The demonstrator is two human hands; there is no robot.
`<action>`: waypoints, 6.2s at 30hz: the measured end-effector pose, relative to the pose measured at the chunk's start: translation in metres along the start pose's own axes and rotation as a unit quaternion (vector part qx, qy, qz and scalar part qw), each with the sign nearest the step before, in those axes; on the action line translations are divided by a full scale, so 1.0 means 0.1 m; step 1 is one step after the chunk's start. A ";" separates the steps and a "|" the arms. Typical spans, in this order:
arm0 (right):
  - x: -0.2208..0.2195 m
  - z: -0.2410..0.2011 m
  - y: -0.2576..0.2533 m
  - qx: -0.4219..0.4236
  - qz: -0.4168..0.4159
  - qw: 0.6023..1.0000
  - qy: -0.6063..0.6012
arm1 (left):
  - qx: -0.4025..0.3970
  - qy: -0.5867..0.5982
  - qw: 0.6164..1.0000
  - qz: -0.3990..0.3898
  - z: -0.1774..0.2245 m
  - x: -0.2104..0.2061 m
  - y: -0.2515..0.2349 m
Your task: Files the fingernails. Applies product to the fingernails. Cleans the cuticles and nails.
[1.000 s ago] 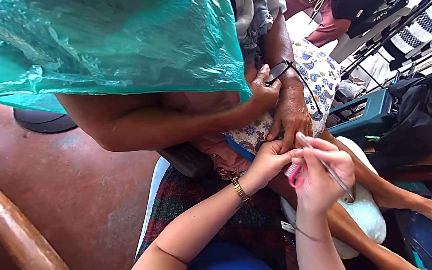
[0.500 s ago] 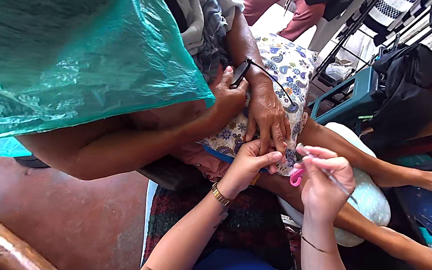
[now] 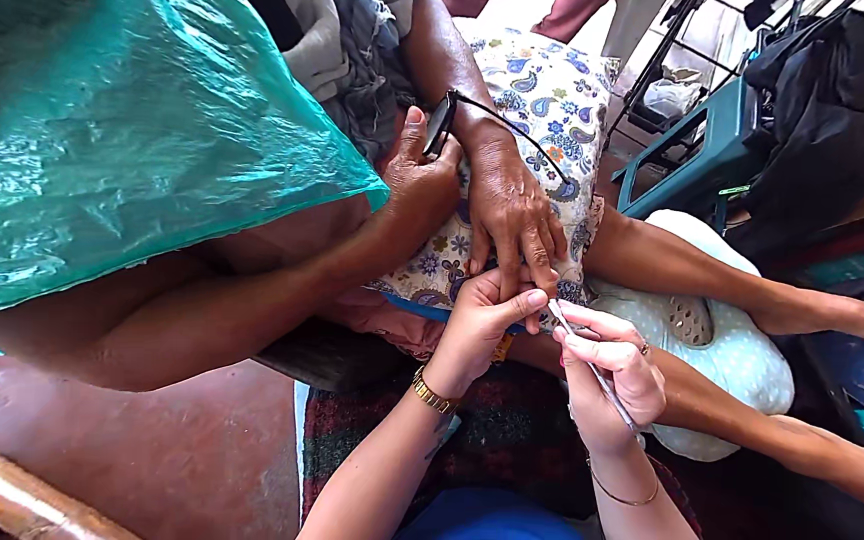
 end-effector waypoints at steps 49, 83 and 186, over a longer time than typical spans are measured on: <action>-0.08 -0.16 -0.05 0.029 -0.058 0.989 0.133 | 0.017 -0.010 1.000 0.005 -0.01 0.00 -0.01; -0.01 -0.03 -0.02 -0.036 -0.012 0.999 -0.018 | 0.027 0.000 0.999 0.028 0.07 -0.07 -0.05; -0.08 -0.05 -0.12 -0.054 0.002 0.998 0.033 | 0.033 -0.017 0.998 0.040 0.06 -0.02 -0.02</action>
Point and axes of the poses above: each hand's wrist, its own y-axis away from the middle knuckle, its own x-axis out of the back of the hand, z = x × y, the point moved 6 cm from there along -y, towards the middle knuckle, and after that the axes turned 7 degrees about -y, right-handed, at the moved point
